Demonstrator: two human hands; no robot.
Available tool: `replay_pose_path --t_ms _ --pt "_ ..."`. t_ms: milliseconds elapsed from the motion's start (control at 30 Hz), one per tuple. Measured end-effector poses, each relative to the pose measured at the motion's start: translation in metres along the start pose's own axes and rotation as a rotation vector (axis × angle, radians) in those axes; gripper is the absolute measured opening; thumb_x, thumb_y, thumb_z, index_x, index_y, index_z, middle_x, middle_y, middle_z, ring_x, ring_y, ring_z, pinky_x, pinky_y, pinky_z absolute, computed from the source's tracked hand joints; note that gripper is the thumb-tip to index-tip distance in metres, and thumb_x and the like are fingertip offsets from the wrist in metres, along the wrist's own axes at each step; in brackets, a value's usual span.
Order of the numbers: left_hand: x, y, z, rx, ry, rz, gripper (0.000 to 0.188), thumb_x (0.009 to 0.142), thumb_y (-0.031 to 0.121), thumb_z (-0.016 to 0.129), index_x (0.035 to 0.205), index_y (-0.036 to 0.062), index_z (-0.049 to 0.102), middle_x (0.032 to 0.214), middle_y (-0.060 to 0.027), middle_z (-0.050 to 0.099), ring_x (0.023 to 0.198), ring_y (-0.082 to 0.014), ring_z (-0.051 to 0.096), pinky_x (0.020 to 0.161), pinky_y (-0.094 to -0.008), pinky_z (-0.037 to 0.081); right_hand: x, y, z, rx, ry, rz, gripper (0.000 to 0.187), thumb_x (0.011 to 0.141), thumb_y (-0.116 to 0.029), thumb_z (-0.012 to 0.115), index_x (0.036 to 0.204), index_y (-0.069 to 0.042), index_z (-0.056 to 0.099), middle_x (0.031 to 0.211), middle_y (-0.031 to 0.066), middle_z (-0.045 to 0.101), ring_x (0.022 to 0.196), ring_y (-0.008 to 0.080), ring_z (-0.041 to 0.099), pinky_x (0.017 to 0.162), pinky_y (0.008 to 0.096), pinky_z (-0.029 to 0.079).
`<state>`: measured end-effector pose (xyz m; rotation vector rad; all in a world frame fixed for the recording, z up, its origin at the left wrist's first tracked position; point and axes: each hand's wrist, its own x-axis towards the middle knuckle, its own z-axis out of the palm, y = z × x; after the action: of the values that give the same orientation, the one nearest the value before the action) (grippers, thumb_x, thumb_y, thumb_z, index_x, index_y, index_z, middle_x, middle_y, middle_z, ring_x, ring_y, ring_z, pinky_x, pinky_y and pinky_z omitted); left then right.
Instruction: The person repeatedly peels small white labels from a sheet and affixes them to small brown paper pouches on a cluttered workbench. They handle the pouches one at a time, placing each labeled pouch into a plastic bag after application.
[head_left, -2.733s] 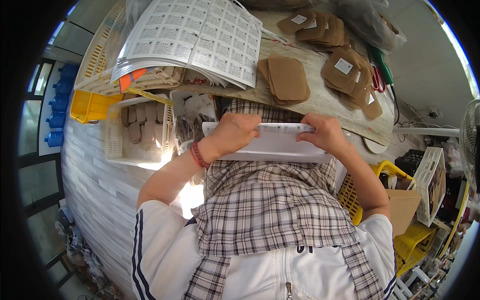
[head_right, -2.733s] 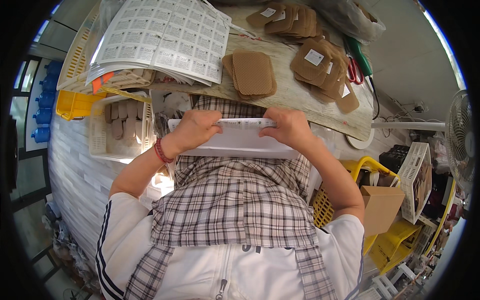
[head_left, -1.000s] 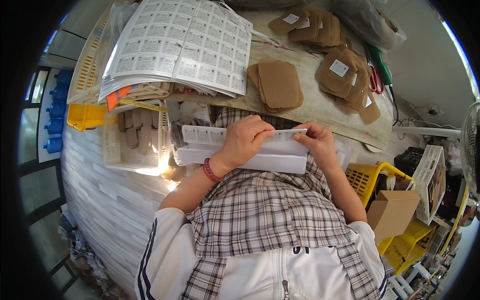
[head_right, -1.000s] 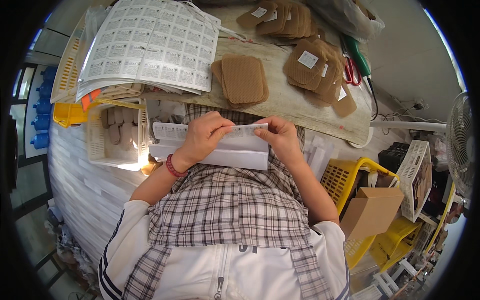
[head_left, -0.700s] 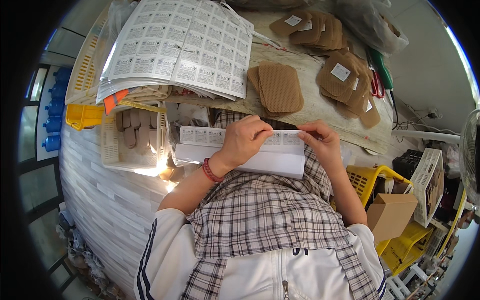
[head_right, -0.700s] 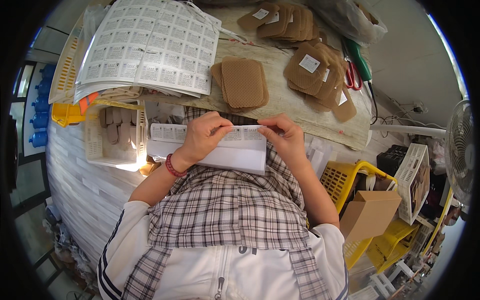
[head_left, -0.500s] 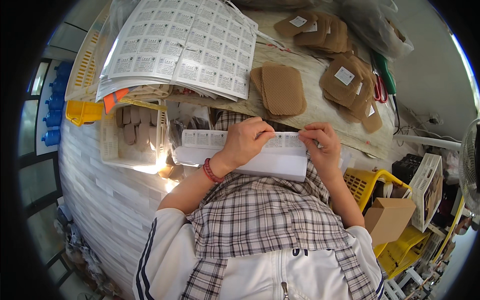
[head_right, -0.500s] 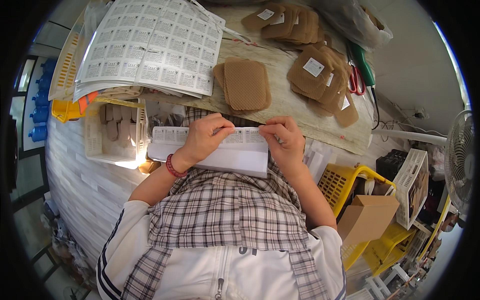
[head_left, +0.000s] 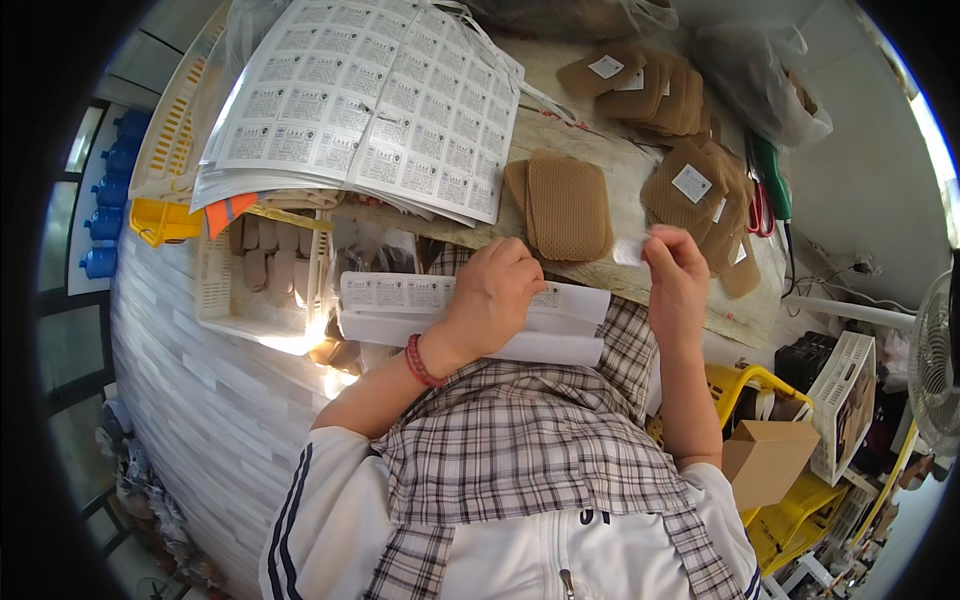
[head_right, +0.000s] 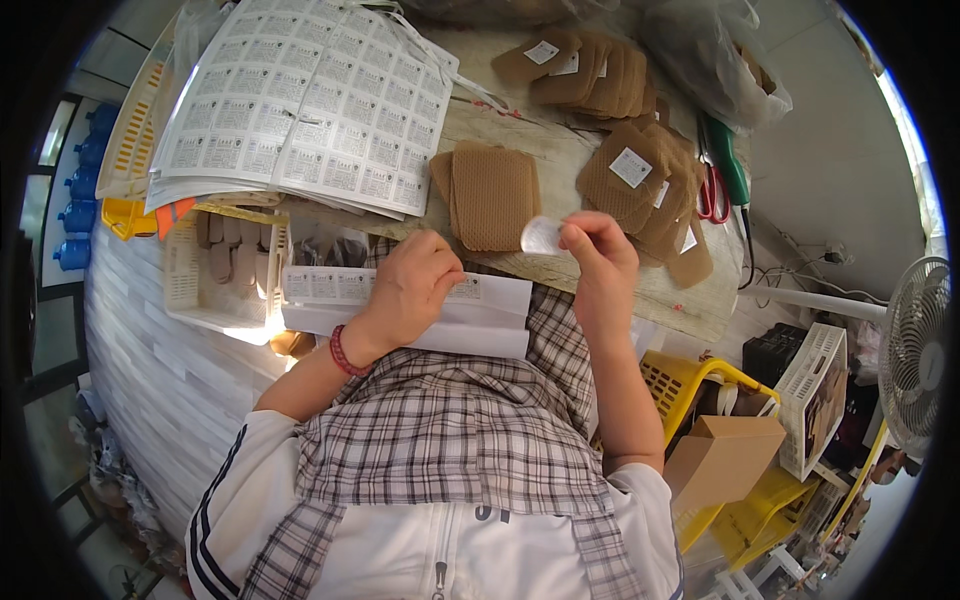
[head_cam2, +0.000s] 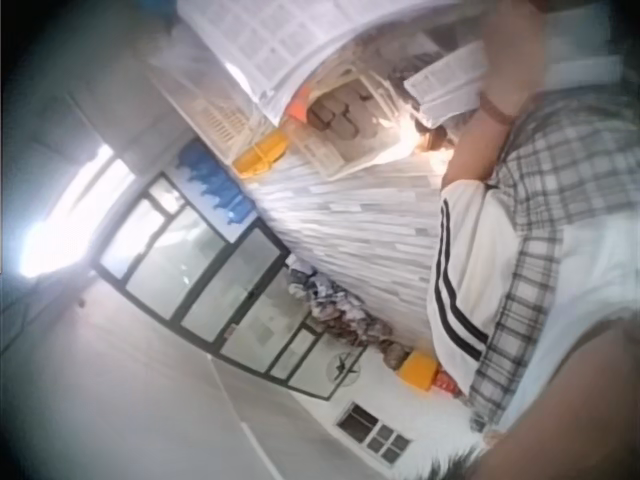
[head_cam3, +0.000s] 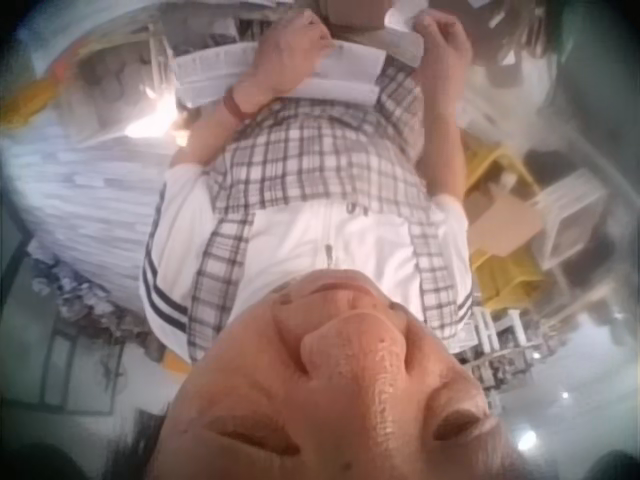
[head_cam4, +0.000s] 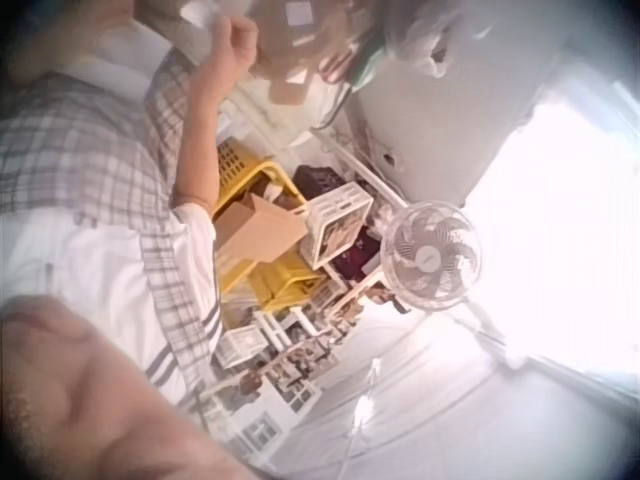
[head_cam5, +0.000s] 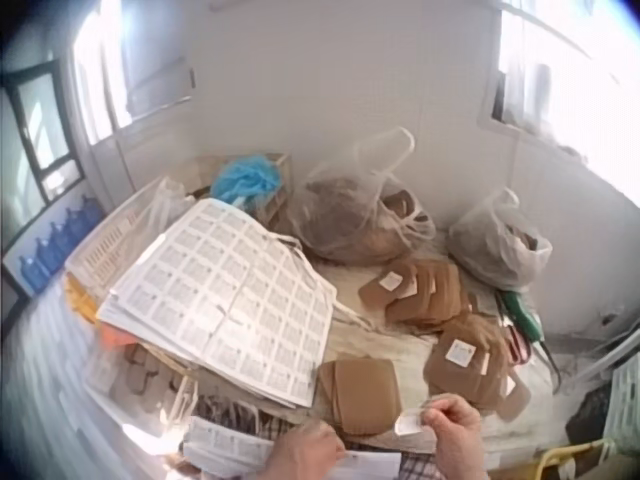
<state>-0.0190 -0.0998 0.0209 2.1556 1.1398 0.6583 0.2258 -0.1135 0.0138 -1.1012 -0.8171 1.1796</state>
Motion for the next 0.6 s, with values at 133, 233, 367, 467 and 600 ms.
replay_pose_path --t_ms 133,233,367,467,600 --pt "0.014 -0.004 0.006 0.163 0.103 0.298 0.007 0.085 0.005 0.062 0.084 -0.0019 0.06 0.134 -0.023 0.056 0.129 -0.0392 0.051 0.109 -0.0491 0.039 0.05 0.012 0.014 -0.188 -0.121 0.075 0.008 0.092 -0.008 0.069 0.095 -0.001 0.067 0.081 -0.0027 0.062 0.075 0.0067 0.054 0.071 0.022 0.044" --pt "0.018 -0.015 0.015 0.101 0.057 0.266 0.007 0.086 0.005 0.061 0.084 -0.0021 0.059 0.136 -0.0254 0.055 0.136 -0.0405 0.044 0.117 -0.0541 0.029 0.073 0.02 0.023 -0.324 -0.154 0.123 0.009 0.092 -0.009 0.07 0.094 -0.001 0.068 0.081 -0.0025 0.063 0.073 0.0053 0.053 0.067 0.0212 0.043" --pt "0.019 -0.022 0.018 0.137 0.053 0.274 0.009 0.087 0.006 0.058 0.086 -0.0031 0.06 0.135 -0.0251 0.056 0.135 -0.04 0.046 0.115 -0.0534 0.031 0.09 0.032 0.019 -0.427 -0.204 0.19 0.01 0.09 -0.01 0.072 0.09 -0.001 0.069 0.078 -0.003 0.063 0.073 0.0045 0.053 0.065 0.021 0.042" --pt "0.019 -0.024 0.016 0.135 0.035 0.274 0.013 0.088 0.006 0.053 0.089 -0.0047 0.061 0.133 -0.0263 0.056 0.133 -0.0404 0.047 0.115 -0.0537 0.031 0.091 0.033 0.02 -0.487 -0.204 0.203 0.009 0.091 -0.011 0.071 0.091 -0.003 0.068 0.079 -0.0035 0.063 0.072 0.0046 0.051 0.066 0.0208 0.041" --pt "0.019 -0.025 0.017 0.137 0.025 0.266 0.009 0.087 0.006 0.058 0.086 -0.0032 0.06 0.135 -0.025 0.055 0.135 -0.0395 0.046 0.115 -0.0537 0.031 0.093 0.034 0.02 -0.509 -0.218 0.229 0.01 0.09 -0.011 0.072 0.09 -0.003 0.068 0.079 -0.0038 0.062 0.071 0.0044 0.051 0.065 0.0205 0.04"
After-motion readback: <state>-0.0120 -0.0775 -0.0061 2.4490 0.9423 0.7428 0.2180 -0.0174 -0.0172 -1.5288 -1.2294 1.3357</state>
